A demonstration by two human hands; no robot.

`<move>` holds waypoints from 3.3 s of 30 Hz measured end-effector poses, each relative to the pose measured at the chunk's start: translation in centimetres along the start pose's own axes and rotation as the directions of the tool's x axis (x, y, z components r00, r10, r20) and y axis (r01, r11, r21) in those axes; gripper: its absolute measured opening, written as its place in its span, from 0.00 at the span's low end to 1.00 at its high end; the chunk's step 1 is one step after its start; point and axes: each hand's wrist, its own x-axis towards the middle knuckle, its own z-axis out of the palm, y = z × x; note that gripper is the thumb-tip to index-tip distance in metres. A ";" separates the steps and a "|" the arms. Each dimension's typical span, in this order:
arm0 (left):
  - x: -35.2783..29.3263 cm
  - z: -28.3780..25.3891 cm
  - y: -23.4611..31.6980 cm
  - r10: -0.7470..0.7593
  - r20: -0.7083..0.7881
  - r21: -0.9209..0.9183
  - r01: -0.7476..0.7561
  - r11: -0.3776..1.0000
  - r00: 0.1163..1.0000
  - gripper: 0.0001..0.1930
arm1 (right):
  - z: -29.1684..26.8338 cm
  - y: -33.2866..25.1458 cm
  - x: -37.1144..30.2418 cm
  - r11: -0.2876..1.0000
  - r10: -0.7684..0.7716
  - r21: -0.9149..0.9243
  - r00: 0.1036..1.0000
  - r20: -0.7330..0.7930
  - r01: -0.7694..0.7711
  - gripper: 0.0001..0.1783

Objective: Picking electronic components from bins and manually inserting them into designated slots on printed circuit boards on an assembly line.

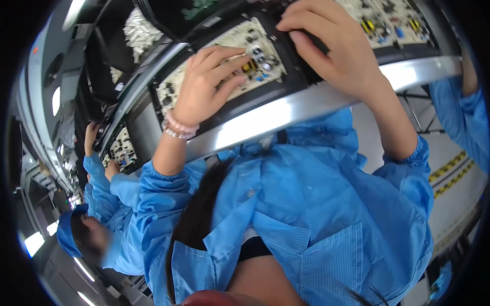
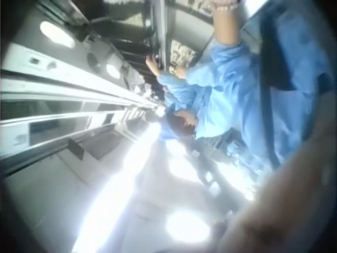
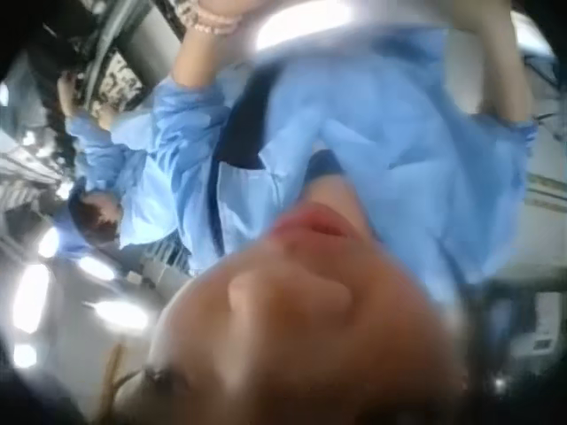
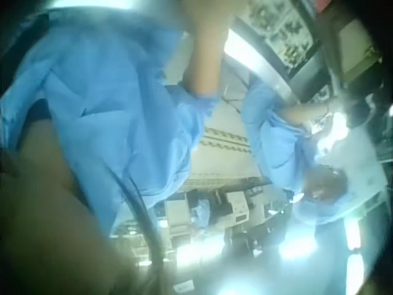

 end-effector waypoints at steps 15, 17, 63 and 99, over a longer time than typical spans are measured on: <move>-1.0 -7.4 -13.9 -0.345 -0.257 0.376 0.422 0.825 0.903 0.05 | -1.1 11.7 9.5 0.956 0.214 -0.207 0.977 0.010 -0.207 0.11; -1.1 -7.8 -13.7 -0.318 -0.275 0.403 0.409 0.819 0.907 0.05 | 1.3 12.9 10.8 0.917 0.295 -0.296 0.954 0.057 -0.266 0.11; -13.0 -7.6 -11.8 -0.889 0.155 -0.052 0.902 0.429 0.432 0.14 | 3.3 0.9 5.6 0.627 0.339 0.616 0.879 0.336 -0.477 0.18; -3.7 -8.1 -20.1 -0.363 -0.238 0.424 0.432 0.796 0.901 0.11 | 14.2 -5.8 11.0 0.979 -0.031 0.160 0.690 0.723 -0.124 0.11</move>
